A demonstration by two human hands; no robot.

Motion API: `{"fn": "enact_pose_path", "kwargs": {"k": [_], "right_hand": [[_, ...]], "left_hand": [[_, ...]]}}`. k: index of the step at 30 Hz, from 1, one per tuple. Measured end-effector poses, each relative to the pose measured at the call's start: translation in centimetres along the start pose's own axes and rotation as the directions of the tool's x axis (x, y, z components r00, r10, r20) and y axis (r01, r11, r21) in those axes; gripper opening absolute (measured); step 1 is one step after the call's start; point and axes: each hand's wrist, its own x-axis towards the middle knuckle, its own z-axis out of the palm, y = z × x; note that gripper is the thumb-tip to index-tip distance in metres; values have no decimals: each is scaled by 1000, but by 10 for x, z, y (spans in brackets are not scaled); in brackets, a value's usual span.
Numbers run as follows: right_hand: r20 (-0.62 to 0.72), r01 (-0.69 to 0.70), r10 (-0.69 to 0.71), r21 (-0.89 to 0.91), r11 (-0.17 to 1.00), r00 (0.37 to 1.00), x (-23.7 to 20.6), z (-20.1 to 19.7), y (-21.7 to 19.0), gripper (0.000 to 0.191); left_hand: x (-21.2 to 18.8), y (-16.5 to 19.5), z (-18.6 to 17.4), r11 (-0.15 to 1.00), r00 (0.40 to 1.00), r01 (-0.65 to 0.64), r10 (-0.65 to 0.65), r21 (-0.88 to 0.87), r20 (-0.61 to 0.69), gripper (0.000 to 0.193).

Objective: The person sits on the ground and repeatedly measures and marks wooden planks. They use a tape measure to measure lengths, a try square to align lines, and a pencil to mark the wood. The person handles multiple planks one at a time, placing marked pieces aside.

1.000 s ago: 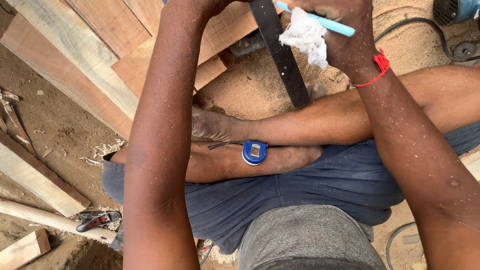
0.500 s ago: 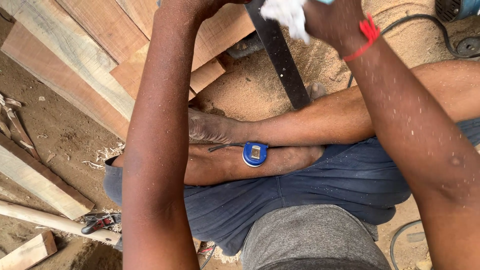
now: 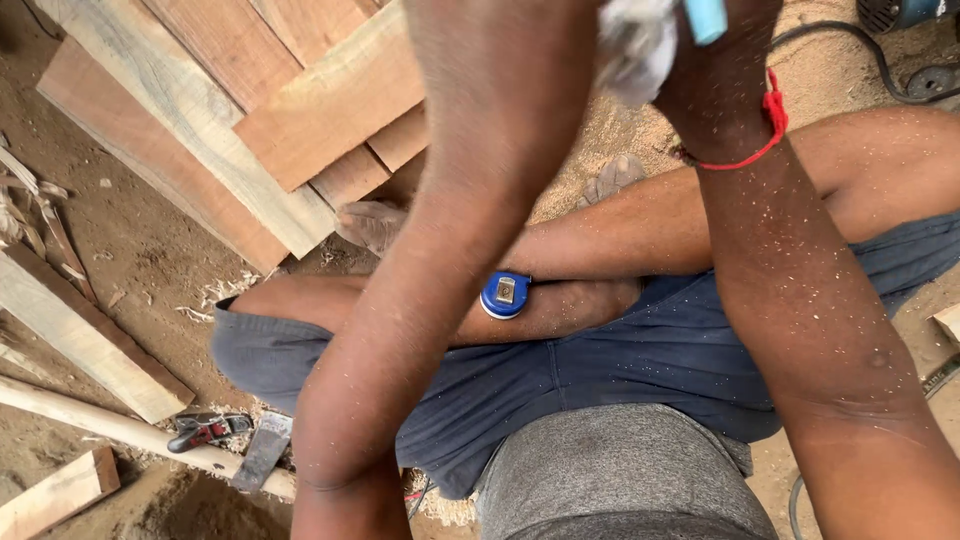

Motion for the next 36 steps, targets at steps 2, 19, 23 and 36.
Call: {"fn": "enact_pose_path", "kwargs": {"k": [2, 19, 23, 36], "right_hand": [[-104, -30, 41, 110, 993, 994, -1, -8, -5, 19], [16, -6, 6, -59, 998, 1000, -8, 56, 4, 17], [14, -64, 64, -33, 997, 998, -21, 60, -2, 17], [31, -26, 25, 30, 999, 999, -29, 53, 13, 16]], "left_hand": [[-17, 23, -12, 969, 991, -126, 133, -211, 21, 7], [-85, -150, 30, 930, 983, -153, 179, 335, -47, 53], [-90, -161, 40, 935, 980, -148, 183, 323, -80, 48], [-98, -163, 46, 922, 957, -183, 246, 340, -153, 48]]}}
